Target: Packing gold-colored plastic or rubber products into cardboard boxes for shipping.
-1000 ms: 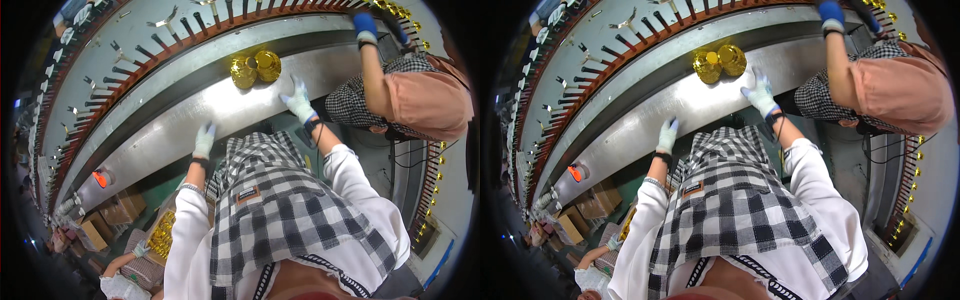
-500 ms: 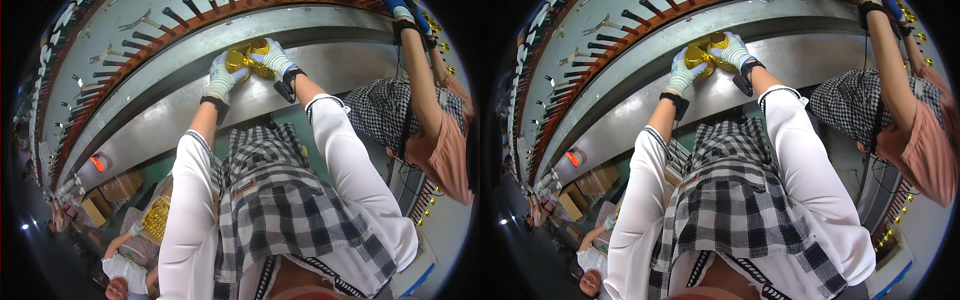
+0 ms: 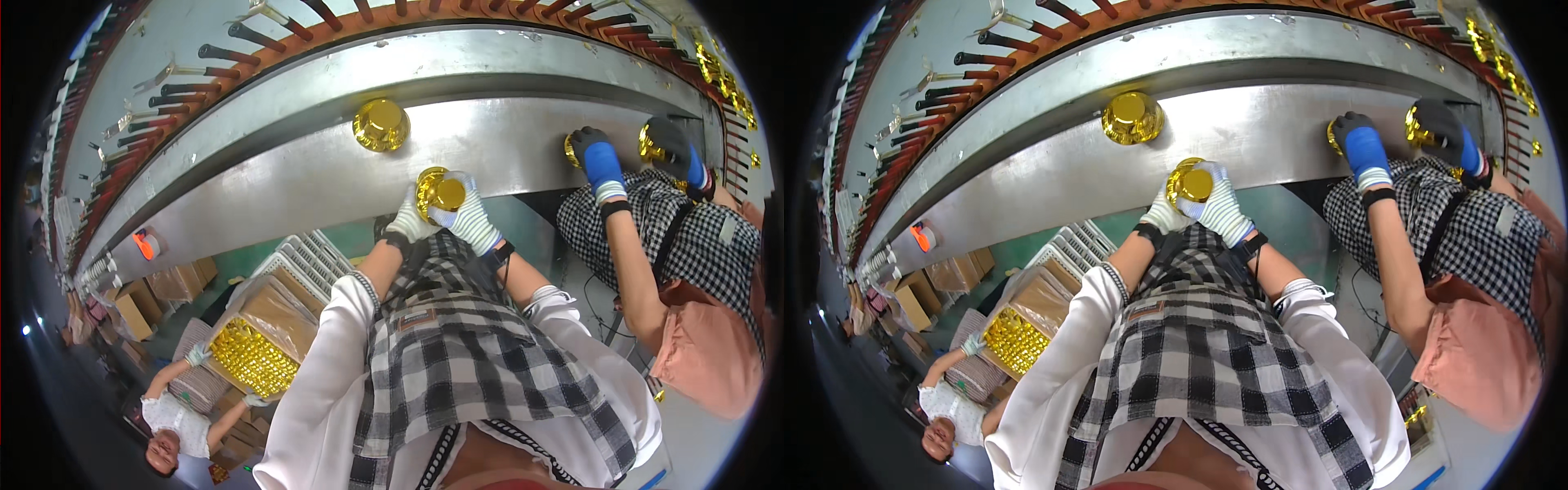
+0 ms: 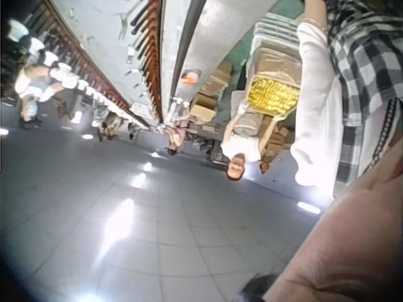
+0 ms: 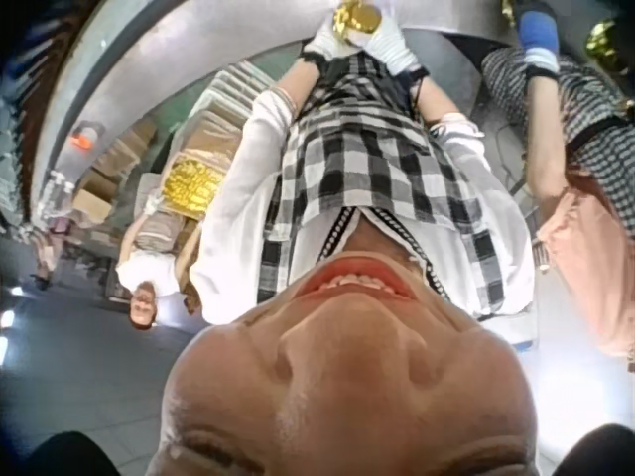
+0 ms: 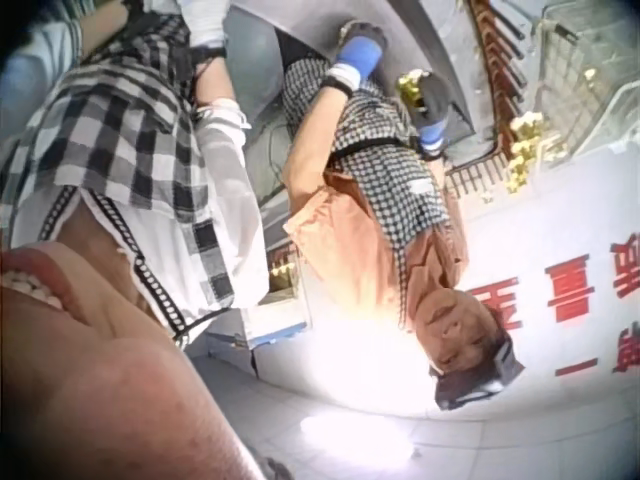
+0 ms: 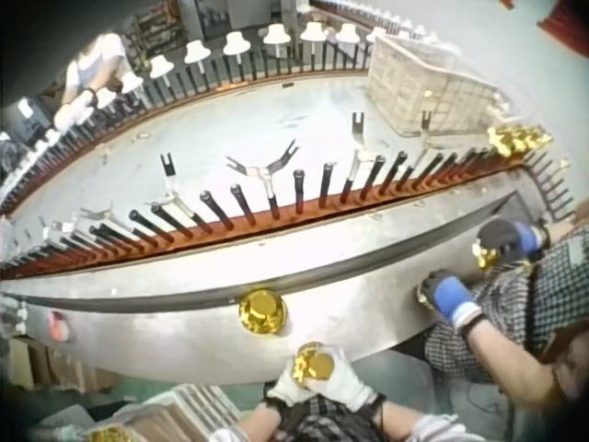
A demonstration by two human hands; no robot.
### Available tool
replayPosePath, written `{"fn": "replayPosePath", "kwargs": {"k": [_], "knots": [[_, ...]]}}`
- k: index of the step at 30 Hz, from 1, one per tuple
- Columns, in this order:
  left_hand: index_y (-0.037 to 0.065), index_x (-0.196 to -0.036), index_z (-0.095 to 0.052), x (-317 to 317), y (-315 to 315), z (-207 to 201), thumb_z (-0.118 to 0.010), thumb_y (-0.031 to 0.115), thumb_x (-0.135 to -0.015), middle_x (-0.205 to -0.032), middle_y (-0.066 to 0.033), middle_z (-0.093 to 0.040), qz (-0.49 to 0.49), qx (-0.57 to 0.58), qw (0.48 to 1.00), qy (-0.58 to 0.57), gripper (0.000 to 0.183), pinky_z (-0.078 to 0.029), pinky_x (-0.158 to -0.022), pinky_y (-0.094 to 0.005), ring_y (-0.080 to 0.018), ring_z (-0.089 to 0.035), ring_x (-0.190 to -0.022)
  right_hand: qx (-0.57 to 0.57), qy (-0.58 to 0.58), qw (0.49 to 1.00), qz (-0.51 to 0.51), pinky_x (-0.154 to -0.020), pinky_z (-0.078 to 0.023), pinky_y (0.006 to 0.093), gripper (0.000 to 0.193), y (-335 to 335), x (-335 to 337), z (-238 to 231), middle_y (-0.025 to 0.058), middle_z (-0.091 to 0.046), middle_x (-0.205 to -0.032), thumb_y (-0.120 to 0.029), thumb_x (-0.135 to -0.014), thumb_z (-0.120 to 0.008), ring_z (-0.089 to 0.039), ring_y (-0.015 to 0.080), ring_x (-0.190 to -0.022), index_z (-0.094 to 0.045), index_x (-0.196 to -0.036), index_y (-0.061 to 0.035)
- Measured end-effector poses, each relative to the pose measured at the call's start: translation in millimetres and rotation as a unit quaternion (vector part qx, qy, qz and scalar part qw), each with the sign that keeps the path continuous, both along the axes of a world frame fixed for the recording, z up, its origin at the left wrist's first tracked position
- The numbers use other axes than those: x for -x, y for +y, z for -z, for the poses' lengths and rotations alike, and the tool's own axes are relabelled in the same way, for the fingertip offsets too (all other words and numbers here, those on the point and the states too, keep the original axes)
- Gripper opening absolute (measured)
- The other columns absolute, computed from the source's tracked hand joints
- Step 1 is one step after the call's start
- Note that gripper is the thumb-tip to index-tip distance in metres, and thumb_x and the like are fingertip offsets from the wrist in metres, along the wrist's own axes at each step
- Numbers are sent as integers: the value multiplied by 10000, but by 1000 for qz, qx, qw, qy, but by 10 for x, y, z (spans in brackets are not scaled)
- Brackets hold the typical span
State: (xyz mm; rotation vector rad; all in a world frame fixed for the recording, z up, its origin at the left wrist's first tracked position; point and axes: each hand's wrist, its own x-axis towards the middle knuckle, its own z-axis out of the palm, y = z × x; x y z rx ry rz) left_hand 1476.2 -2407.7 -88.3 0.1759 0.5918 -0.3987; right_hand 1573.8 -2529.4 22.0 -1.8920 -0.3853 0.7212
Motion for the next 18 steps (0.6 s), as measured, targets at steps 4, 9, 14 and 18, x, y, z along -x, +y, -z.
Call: {"fn": "replayPosePath", "kwargs": {"k": [4, 9, 14, 18], "knots": [[173, -1503, -486, -1024, -1676, -300, -236, 788, -981, -1531, -102, -519, -174, 143, 953, 202, 845, -413, -1140, -579, -338, -515, -1370, -33, 69, 997, -16, -1022, -514, 405, 769, -1644, -1028, 182, 158, -536, -1231, -224, -666, -915, -582, 284, -1140, -502, -1283, -24], [151, -1522, -468, -1033, -1568, -186, -204, 804, -975, -1547, -131, -495, -55, 50, 960, 271, 892, -376, -1152, -618, -375, -490, -1386, -79, 150, 985, 15, -1035, -504, 375, 784, -1752, -1078, 249, 123, -544, -1231, -174, -700, -915, -571, 241, -1150, -459, -1325, -41], [105, -1498, -492, -723, -1764, -274, -231, 701, -1035, -1497, -125, -555, -132, 94, 975, 152, 798, -407, -1160, -546, -323, -522, -1372, -91, 204, 974, -28, -1055, -492, 378, 705, -1973, -932, 177, 95, -610, -1236, -146, -759, -869, -597, 221, -1166, -486, -1343, -47], [82, -1560, -377, -895, -1446, -1175, -484, 432, -1091, -1531, -112, -487, -163, -242, 956, 39, 595, -456, -1140, -464, -258, -527, -1361, -218, 219, 951, 26, -1054, -497, 369, 615, -1778, -1363, -969, 85, -625, -1284, -146, -828, -812, -594, 191, -1199, -508, -1352, -41]]}}
